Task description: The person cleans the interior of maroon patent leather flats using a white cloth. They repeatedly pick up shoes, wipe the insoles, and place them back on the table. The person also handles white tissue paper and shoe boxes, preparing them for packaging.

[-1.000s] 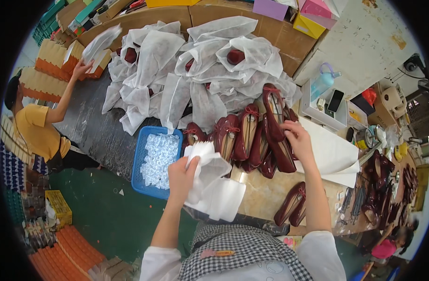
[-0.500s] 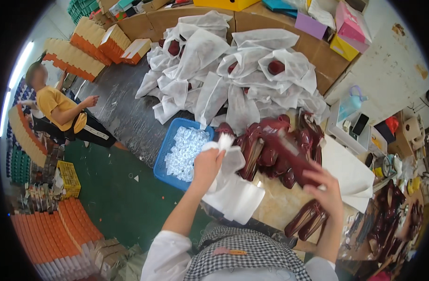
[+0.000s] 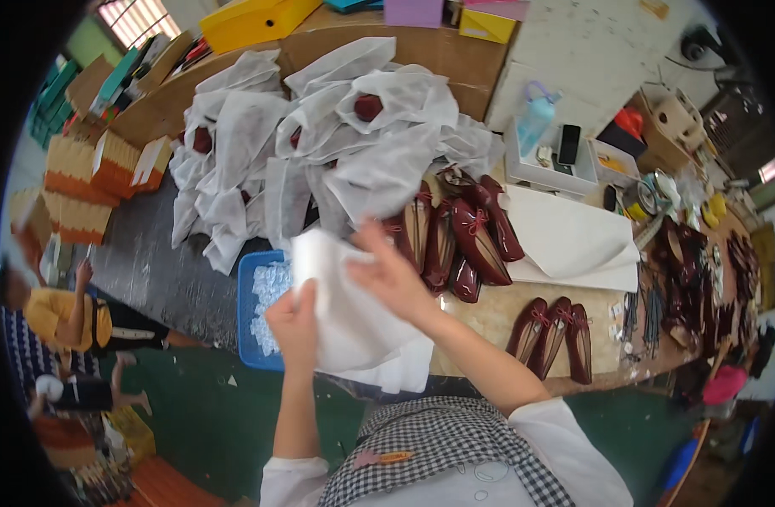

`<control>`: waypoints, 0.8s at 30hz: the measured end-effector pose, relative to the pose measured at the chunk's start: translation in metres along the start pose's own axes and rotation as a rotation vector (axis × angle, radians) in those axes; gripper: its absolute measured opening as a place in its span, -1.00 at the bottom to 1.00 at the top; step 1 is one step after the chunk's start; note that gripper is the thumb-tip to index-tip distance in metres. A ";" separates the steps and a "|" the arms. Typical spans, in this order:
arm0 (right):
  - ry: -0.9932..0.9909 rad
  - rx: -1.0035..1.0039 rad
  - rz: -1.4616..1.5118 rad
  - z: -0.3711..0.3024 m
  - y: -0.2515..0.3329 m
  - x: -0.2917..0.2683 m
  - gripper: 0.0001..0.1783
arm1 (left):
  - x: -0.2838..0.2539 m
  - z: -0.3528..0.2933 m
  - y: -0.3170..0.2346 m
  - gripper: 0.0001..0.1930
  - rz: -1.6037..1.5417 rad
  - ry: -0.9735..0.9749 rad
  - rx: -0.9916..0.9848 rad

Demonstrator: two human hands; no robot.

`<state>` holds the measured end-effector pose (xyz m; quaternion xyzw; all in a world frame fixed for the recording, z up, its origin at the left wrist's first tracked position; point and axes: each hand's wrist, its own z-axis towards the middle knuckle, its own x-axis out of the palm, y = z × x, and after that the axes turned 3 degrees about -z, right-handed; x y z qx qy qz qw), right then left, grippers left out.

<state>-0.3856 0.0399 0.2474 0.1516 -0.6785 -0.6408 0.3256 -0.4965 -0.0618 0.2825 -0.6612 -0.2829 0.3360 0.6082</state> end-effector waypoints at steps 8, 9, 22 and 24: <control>-0.058 0.065 -0.533 -0.069 -0.041 -0.110 -0.84 | 0.003 -0.020 0.056 -0.79 0.017 0.163 -0.167; -0.184 0.146 -0.717 -0.077 -0.043 -0.145 -0.83 | 0.000 -0.017 0.050 -0.79 -0.026 0.168 -0.215; 0.011 0.279 -0.431 -0.067 -0.036 -0.067 -0.79 | 0.056 -0.046 0.074 -0.70 -0.007 0.323 -0.166; -0.005 0.246 -0.443 -0.076 -0.042 -0.080 -0.81 | 0.050 -0.047 0.073 -0.70 -0.022 0.296 -0.239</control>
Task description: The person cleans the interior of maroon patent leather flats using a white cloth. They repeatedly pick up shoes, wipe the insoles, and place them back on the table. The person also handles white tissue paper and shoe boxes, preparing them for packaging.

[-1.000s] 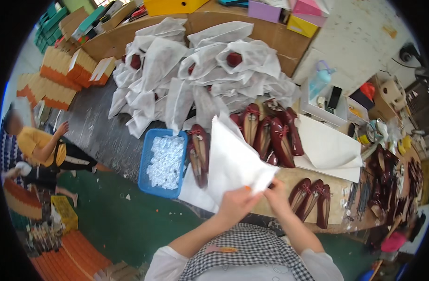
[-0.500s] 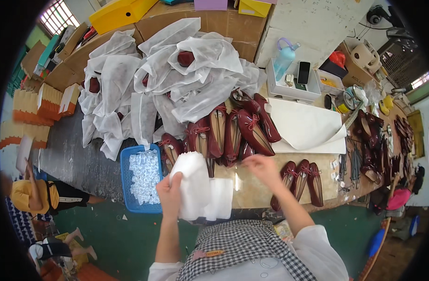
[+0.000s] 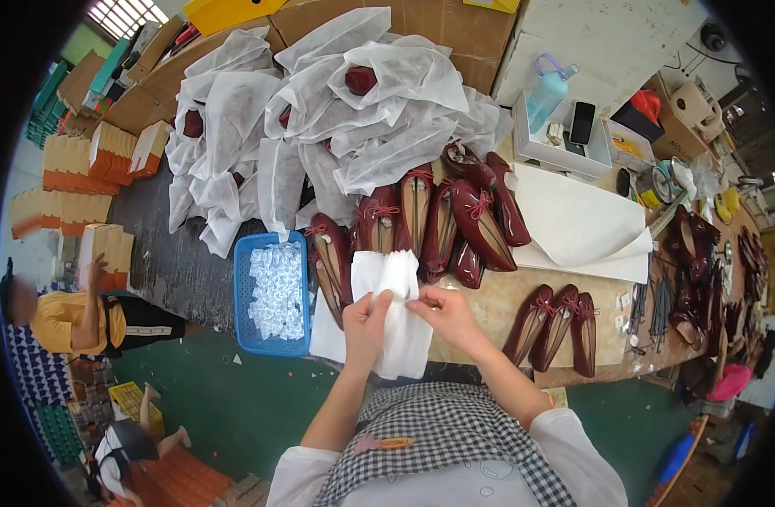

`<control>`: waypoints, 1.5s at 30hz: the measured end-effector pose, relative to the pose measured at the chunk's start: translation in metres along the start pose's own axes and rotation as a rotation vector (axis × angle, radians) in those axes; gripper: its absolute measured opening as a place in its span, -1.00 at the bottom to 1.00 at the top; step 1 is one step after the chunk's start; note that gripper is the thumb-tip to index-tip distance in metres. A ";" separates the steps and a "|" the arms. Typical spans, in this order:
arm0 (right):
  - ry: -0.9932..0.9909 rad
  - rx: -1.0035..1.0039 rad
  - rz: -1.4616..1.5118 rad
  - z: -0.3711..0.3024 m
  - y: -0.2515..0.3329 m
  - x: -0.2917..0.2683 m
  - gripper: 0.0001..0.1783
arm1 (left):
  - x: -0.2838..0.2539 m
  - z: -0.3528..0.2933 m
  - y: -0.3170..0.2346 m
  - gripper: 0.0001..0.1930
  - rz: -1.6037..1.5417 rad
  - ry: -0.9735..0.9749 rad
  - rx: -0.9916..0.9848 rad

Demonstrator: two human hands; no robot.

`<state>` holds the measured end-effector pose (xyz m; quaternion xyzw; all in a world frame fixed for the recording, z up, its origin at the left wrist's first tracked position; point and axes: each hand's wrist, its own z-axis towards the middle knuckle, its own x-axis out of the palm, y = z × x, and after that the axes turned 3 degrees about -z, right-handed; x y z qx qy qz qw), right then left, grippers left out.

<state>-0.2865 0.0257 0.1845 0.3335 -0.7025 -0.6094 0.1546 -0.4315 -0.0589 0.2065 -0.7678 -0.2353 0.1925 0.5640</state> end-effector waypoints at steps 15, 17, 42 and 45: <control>-0.426 -0.178 -0.519 -0.006 -0.065 -0.112 -0.65 | -0.040 0.006 -0.008 -0.58 0.598 -0.087 0.505; -0.272 -0.131 -0.368 -0.035 -0.036 -0.118 -0.64 | -0.041 0.009 -0.004 -0.59 0.625 -0.083 0.502; 0.498 -0.291 0.190 0.055 0.115 0.188 -0.71 | -0.183 -0.039 -0.052 -0.74 -0.012 -0.530 0.203; 0.292 -0.227 -0.021 0.048 0.074 0.147 -0.85 | -0.165 -0.021 -0.025 -0.75 -0.033 -0.464 0.110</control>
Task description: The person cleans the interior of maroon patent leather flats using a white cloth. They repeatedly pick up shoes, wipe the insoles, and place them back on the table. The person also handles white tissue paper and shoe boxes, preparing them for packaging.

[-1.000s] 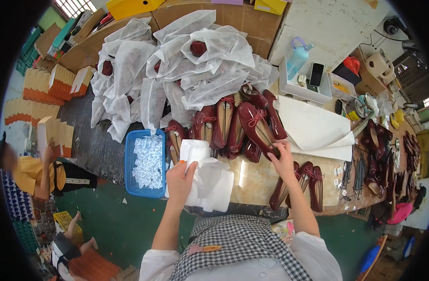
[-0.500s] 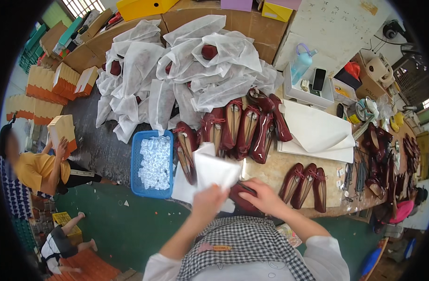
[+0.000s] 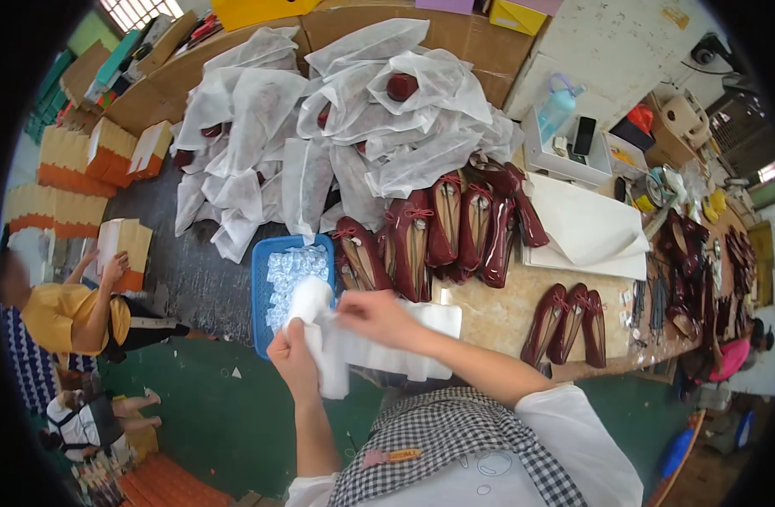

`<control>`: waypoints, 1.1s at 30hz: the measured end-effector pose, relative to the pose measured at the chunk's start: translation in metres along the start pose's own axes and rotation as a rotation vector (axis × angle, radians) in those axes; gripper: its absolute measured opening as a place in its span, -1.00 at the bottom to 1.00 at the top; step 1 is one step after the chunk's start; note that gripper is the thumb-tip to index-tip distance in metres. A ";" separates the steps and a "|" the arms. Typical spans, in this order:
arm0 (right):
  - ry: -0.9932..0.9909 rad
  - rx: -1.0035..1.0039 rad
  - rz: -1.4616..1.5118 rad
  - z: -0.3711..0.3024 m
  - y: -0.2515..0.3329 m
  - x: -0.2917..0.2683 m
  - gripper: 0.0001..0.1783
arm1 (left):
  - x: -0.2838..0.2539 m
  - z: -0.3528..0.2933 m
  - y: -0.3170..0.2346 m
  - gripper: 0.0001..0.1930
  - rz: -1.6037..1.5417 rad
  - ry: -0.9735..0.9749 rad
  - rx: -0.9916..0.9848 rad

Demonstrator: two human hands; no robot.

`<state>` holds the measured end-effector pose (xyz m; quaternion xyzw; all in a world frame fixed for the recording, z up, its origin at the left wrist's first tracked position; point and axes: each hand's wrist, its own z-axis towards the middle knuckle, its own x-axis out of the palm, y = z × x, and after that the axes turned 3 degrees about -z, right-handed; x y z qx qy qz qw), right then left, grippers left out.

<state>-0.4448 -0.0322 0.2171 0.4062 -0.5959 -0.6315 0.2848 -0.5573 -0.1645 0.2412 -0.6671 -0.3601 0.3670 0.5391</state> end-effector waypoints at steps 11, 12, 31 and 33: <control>-0.644 0.452 0.093 -0.077 -0.085 -0.166 -0.34 | 0.024 0.019 0.019 -0.75 0.485 0.359 0.372; -0.561 0.434 0.214 -0.096 -0.061 -0.169 -0.37 | 0.021 0.021 0.020 -0.70 0.540 0.328 0.387; 0.284 -0.055 0.199 0.003 0.018 0.066 -0.78 | -0.054 -0.030 -0.009 -0.75 0.281 -0.050 0.127; 0.130 0.007 0.041 -0.002 -0.023 0.045 -0.82 | -0.051 -0.027 -0.008 -0.76 0.195 -0.082 0.062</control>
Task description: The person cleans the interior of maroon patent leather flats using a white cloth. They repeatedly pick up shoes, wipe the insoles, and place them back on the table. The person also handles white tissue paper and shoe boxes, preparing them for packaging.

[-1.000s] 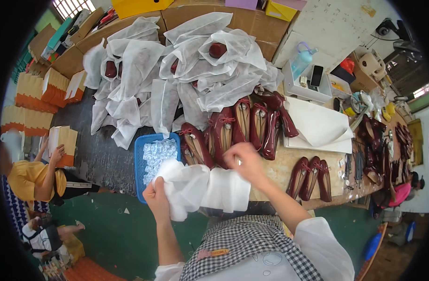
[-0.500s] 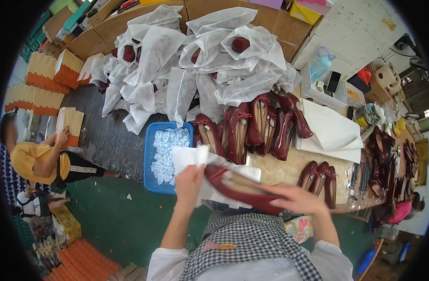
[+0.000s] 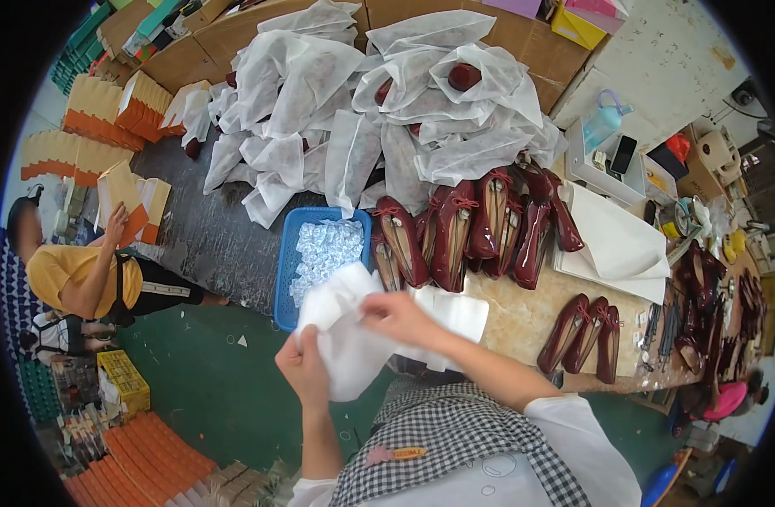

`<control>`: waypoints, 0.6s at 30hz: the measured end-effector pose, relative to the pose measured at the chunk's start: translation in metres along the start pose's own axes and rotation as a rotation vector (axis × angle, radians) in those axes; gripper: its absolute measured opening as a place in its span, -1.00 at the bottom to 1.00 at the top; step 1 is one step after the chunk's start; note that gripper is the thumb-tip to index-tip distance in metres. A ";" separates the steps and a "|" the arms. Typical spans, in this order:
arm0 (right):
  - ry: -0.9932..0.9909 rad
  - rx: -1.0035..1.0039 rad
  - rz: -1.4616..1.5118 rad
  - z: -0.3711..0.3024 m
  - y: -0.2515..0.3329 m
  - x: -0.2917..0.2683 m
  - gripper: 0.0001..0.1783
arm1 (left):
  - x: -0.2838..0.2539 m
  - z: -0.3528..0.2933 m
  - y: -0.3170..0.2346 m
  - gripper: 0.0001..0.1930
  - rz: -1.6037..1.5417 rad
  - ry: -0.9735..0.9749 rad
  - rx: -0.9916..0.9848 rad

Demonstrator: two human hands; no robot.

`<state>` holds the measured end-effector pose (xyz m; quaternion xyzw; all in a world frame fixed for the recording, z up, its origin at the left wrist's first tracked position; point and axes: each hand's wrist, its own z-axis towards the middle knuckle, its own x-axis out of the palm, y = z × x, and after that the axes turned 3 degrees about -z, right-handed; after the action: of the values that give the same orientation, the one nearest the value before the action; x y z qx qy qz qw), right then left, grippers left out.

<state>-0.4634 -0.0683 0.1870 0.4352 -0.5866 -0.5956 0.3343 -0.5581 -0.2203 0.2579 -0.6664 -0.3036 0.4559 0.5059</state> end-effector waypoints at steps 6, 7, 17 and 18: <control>-0.503 0.016 -1.110 0.018 -0.120 -0.033 -0.45 | -0.010 0.009 -0.015 -0.79 0.074 0.079 0.095; -0.483 0.151 -1.186 0.028 -0.122 -0.031 -0.40 | -0.005 0.006 -0.016 -0.76 0.094 0.065 0.178; -0.069 0.036 1.283 -0.102 0.001 -0.102 -0.27 | 0.005 0.007 0.021 -0.74 0.177 0.206 0.184; -0.095 -0.043 1.355 -0.119 0.008 -0.102 -0.20 | 0.013 0.008 0.020 -0.72 0.197 0.237 0.203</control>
<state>-0.3155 -0.0247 0.2155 -0.0618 -0.7319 -0.2845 0.6160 -0.5611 -0.2120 0.2344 -0.6874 -0.1275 0.4497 0.5559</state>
